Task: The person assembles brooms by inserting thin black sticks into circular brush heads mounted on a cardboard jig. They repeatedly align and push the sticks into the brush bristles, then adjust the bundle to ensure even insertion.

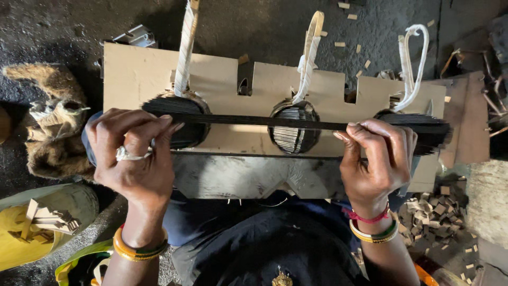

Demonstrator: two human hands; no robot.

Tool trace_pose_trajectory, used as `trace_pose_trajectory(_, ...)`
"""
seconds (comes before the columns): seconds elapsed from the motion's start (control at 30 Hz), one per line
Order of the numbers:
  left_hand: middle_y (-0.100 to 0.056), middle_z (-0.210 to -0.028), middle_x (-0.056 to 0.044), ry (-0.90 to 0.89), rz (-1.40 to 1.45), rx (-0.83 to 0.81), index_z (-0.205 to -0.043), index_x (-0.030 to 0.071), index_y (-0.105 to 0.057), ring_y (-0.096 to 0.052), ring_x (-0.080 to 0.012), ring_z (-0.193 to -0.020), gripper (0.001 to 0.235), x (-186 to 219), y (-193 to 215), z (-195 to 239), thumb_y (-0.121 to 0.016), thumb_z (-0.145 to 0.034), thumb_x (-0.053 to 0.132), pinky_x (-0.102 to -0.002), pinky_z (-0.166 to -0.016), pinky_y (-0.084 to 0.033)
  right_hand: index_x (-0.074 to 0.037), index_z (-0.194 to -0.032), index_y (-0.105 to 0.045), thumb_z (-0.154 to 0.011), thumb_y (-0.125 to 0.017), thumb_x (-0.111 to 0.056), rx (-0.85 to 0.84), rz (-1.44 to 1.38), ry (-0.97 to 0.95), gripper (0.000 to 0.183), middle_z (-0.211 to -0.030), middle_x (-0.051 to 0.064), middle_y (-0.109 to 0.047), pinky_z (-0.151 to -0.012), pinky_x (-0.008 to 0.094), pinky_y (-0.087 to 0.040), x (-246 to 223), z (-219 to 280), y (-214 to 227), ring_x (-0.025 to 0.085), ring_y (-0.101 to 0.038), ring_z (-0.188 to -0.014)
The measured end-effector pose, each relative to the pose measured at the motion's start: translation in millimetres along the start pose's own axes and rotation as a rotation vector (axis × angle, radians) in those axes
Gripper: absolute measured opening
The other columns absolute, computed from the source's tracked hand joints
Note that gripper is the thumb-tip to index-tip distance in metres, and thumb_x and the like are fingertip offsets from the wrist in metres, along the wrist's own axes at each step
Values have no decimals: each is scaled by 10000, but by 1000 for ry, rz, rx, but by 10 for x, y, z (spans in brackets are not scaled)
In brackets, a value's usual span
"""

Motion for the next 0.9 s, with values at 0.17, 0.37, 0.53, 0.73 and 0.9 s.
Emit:
trace_pose_trajectory(0.17, -631, -1047, -44, -52, -48, 4, -1087, 117, -728, -604, -248, -1012, 277, 15, -41, 13, -883, -920, -41, -352, -898, -497, -23, -1007, -731, -1006, -922, -40, -3, -21, -12, 191, -1074, 81, -668, -860, 365, -501, 36, 44, -5, 257, -634, -990)
trace_pose_trajectory(0.37, -632, -1099, -36, -20, -74, -48, -1133, 146, -733, -607, -245, -1035, 287, 58, -13, -37, -909, -945, 21, -354, -880, -483, -27, -1000, -719, -993, -923, -39, -24, -41, -18, 205, -1058, 80, -670, -874, 368, -497, 32, -1, 21, 263, -635, -987)
trace_pose_trajectory(0.53, -638, -1278, -25, -175, -128, -206, -1272, 160, -702, -604, -253, -1231, 408, 370, -82, -61, -877, -913, 79, -468, -1058, -417, -23, -999, -724, -958, -904, -52, -78, -87, -49, 187, -1022, 87, -685, -855, 361, -487, -27, -67, 136, 257, -645, -954)
trace_pose_trajectory(0.73, -624, -1253, -26, -236, 49, -206, -1266, 129, -686, -600, -240, -1225, 384, 714, -457, -98, -866, -927, 117, -472, -1080, -407, -25, -1003, -727, -968, -897, -99, -37, -49, -22, 188, -1035, 94, -674, -847, 368, -468, -31, -73, 136, 269, -634, -928)
trace_pose_trajectory(0.9, -642, -1170, -24, -177, 148, -227, -1166, 109, -696, -601, -223, -1058, 335, 770, -589, -106, -812, -861, 34, -423, -949, -411, -56, -989, -715, -1047, -849, -95, 8, 6, -14, 151, -1032, 71, -692, -878, 383, -424, 35, -10, 40, 250, -618, -917)
Point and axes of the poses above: each hand's wrist, its own z-axis away from the middle knuckle, its own y-axis out of the back of the hand, x = y × z, the point moved 2 cm from there along -z, towards the middle knuckle
